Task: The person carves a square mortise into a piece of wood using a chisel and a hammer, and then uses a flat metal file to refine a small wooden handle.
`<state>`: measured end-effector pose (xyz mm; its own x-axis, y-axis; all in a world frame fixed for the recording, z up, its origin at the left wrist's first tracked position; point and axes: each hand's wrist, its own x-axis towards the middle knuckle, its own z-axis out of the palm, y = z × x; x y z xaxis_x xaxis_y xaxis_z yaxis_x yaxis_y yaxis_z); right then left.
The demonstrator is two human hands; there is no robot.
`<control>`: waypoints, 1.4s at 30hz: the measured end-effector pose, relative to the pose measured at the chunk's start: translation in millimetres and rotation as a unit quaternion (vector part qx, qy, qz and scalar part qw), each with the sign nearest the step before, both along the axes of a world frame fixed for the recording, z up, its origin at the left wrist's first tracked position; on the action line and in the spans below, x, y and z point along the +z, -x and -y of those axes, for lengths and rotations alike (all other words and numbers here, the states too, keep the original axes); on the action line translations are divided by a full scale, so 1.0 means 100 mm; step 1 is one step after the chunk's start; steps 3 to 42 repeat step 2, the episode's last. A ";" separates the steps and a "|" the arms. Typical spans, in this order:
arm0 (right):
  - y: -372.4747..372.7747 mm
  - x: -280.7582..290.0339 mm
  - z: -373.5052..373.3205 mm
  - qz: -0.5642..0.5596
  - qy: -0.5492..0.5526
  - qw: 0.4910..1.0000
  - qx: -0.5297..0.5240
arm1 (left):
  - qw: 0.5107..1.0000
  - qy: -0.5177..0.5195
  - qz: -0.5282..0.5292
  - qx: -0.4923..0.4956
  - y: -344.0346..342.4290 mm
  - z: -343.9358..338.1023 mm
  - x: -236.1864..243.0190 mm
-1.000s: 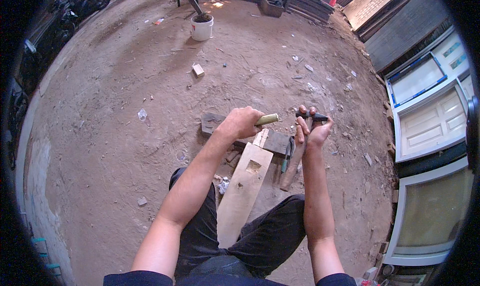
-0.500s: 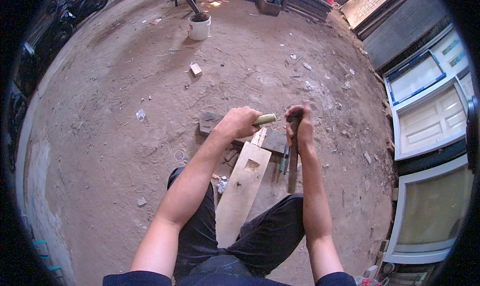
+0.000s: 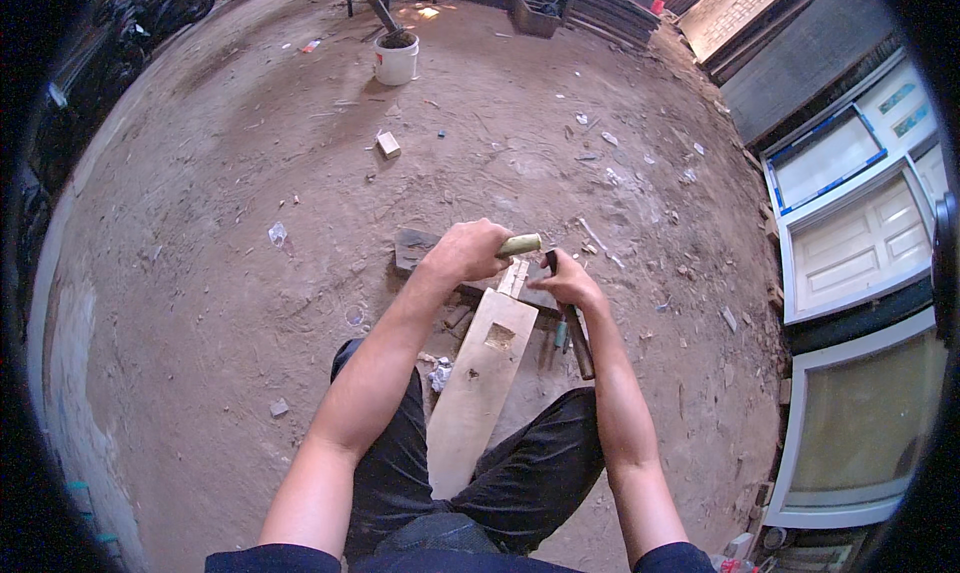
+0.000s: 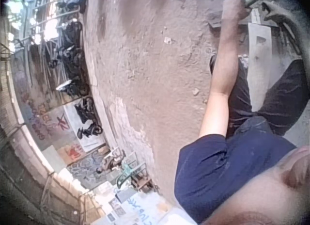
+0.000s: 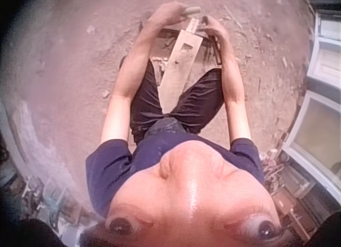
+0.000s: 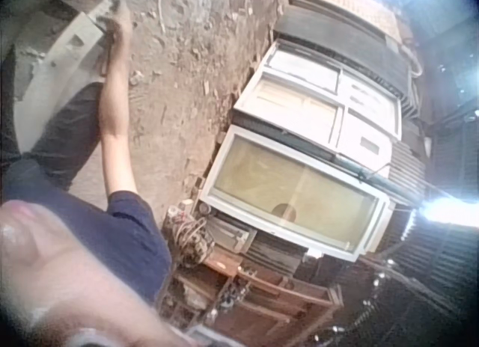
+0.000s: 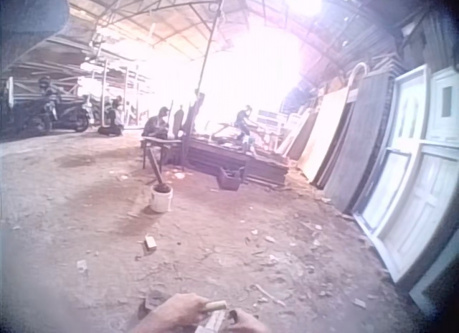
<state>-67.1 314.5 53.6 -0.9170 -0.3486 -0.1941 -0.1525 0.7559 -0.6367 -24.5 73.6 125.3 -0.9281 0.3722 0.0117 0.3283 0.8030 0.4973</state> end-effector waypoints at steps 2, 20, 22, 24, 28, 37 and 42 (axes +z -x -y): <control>-0.07 0.13 0.04 0.094 -0.025 0.993 0.071 | 1.000 0.017 0.019 0.007 -0.02 0.01 0.06; -0.07 0.13 0.04 0.094 -0.025 0.993 0.071 | 1.000 0.017 0.019 0.007 -0.02 0.01 0.06; -0.07 0.13 0.04 0.094 -0.025 0.993 0.071 | 1.000 0.017 0.019 0.007 -0.02 0.01 0.06; -0.07 0.13 0.04 0.094 -0.025 0.993 0.071 | 1.000 0.017 0.019 0.007 -0.02 0.01 0.06; -0.07 0.13 0.04 0.094 -0.025 0.993 0.071 | 1.000 0.017 0.019 0.007 -0.02 0.01 0.06; -0.07 0.13 0.04 0.094 -0.025 0.993 0.071 | 1.000 0.017 0.019 0.007 -0.02 0.01 0.06; -0.07 0.13 0.04 0.094 -0.025 0.993 0.071 | 1.000 0.017 0.019 0.007 -0.02 0.01 0.06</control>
